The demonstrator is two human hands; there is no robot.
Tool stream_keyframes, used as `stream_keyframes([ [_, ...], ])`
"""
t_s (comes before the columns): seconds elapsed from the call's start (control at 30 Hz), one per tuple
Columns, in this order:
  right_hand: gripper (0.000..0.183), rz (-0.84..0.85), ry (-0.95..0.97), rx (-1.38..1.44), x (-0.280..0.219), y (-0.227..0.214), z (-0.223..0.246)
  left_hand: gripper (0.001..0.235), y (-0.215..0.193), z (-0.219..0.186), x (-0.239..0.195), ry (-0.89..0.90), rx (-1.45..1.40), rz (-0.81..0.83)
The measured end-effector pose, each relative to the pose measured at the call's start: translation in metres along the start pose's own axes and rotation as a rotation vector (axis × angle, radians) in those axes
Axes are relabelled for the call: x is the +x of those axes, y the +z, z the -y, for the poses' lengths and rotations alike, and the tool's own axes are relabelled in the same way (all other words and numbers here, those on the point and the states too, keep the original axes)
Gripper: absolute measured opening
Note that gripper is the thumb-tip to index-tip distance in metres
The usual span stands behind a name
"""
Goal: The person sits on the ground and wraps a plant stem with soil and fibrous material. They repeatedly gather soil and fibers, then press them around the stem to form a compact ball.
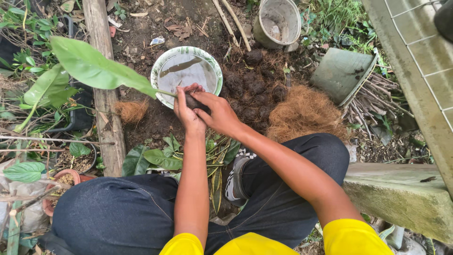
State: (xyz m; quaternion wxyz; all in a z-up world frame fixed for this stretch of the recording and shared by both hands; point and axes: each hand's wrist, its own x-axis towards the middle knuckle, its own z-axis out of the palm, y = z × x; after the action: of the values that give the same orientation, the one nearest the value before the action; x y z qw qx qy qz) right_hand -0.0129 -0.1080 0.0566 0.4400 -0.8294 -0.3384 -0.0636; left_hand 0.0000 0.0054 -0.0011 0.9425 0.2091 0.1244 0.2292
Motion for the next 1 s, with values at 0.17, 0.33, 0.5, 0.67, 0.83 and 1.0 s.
stream_keyframes([
  [0.17, 0.048, 0.01, 0.284, 0.45, 0.01, -0.009, -0.014, 0.041, 0.012, -0.015, -0.009, -0.029, -0.003, 0.233],
  [0.33, 0.045, -0.006, 0.056, 0.081, 0.013, -0.017, 0.008, 0.028, 0.008, -0.017, -0.005, -0.08, -0.143, 0.253],
  [0.5, 0.033, -0.115, -0.009, -0.224, 0.016, -0.034, 0.031, 0.016, -0.014, -0.003, 0.002, 0.0, 0.024, 0.085],
  [0.67, 0.035, 0.016, -0.246, -0.134, 0.026, -0.057, 0.025, 0.02, -0.025, 0.007, 0.009, 0.124, 0.408, 0.197],
  [0.83, 0.049, 0.086, -0.313, -0.313, 0.022, -0.05, 0.017, 0.02, -0.02, 0.004, 0.006, 0.469, 0.915, 0.299],
  [1.0, 0.047, 0.094, -0.347, -0.319, 0.016, -0.038, 0.016, 0.028, -0.004, -0.01, -0.003, 0.604, 1.065, 0.277],
])
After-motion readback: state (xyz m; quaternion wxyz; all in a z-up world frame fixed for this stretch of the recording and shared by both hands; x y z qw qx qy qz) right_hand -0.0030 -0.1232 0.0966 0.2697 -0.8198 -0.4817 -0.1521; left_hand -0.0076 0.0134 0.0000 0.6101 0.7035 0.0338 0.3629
